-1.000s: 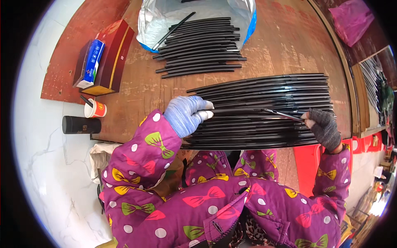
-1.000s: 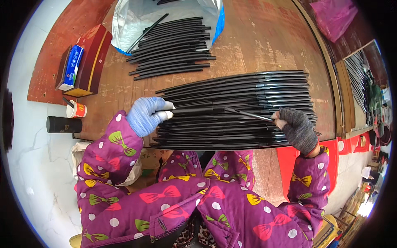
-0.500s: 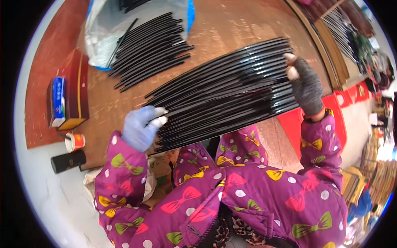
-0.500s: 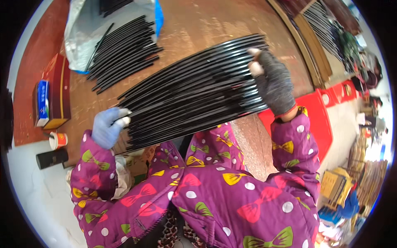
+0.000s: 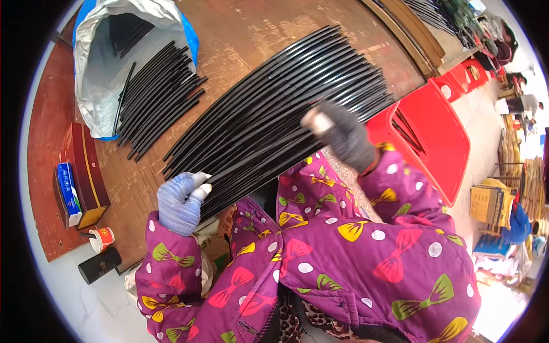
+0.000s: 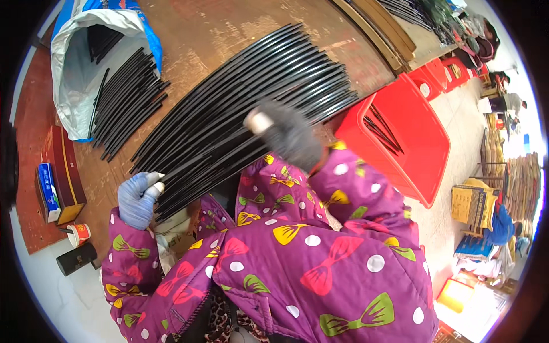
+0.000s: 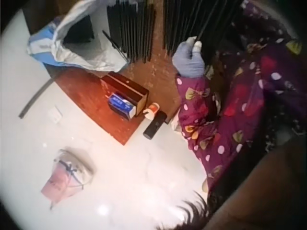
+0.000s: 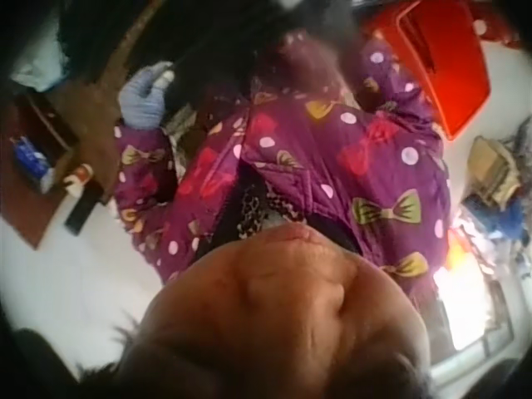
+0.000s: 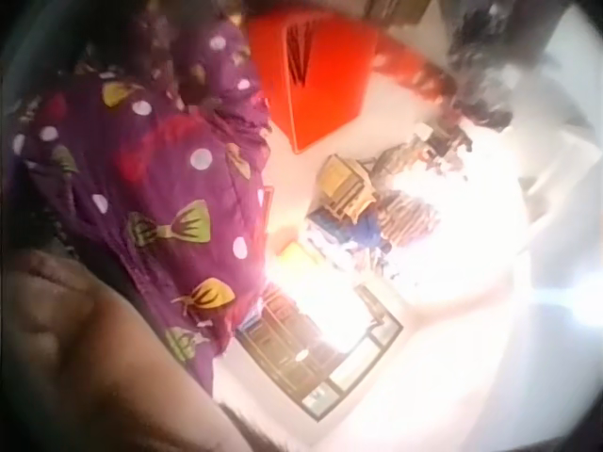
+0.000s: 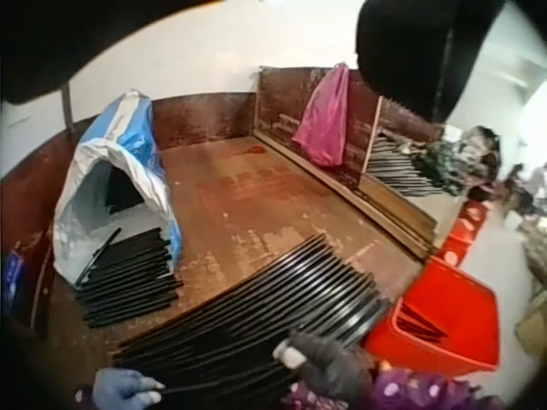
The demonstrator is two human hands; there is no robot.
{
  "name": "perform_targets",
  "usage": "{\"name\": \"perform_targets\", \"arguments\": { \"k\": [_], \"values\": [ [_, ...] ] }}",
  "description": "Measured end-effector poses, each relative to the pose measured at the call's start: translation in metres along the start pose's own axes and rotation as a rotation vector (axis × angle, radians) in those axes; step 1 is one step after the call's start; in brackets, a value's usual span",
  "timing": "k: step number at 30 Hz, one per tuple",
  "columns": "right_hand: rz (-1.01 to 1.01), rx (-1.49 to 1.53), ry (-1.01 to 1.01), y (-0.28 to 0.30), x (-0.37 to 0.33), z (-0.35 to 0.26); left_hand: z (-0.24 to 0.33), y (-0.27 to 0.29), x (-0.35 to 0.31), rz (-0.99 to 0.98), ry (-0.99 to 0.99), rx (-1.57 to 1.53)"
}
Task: Inspecting and testing the flexibility of long black plastic rods at a manufacturing workstation.
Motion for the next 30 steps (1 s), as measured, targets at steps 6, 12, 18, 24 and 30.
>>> {"name": "perform_targets", "arguments": {
  "k": [6,12,18,24,30],
  "values": [
    [-0.226,0.131,0.003,-0.045,0.001,-0.003,0.008,-0.012,-0.006,0.009,-0.063,0.045],
    [0.054,0.269,-0.220,0.020,0.007,-0.005,-0.032,0.011,-0.007,0.033,0.081,0.071],
    [0.151,0.318,-0.250,0.043,-0.003,0.005,-0.038,0.013,-0.006,-0.036,0.321,-0.005],
    [0.165,0.282,-0.255,0.053,-0.004,0.006,-0.057,0.021,-0.007,-0.124,0.461,-0.154],
    [0.200,0.472,-0.275,0.052,-0.005,0.006,-0.063,0.022,-0.014,-0.059,0.440,-0.248]
  ]
}}
Point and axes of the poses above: each hand's wrist, its own x-axis towards the middle knuckle, its own y-axis out of the back of the hand, z = x × y, the point moved 2 cm from there along x, towards the middle knuckle, and after that the axes turned 14 degrees about y, right-handed, at the moved point
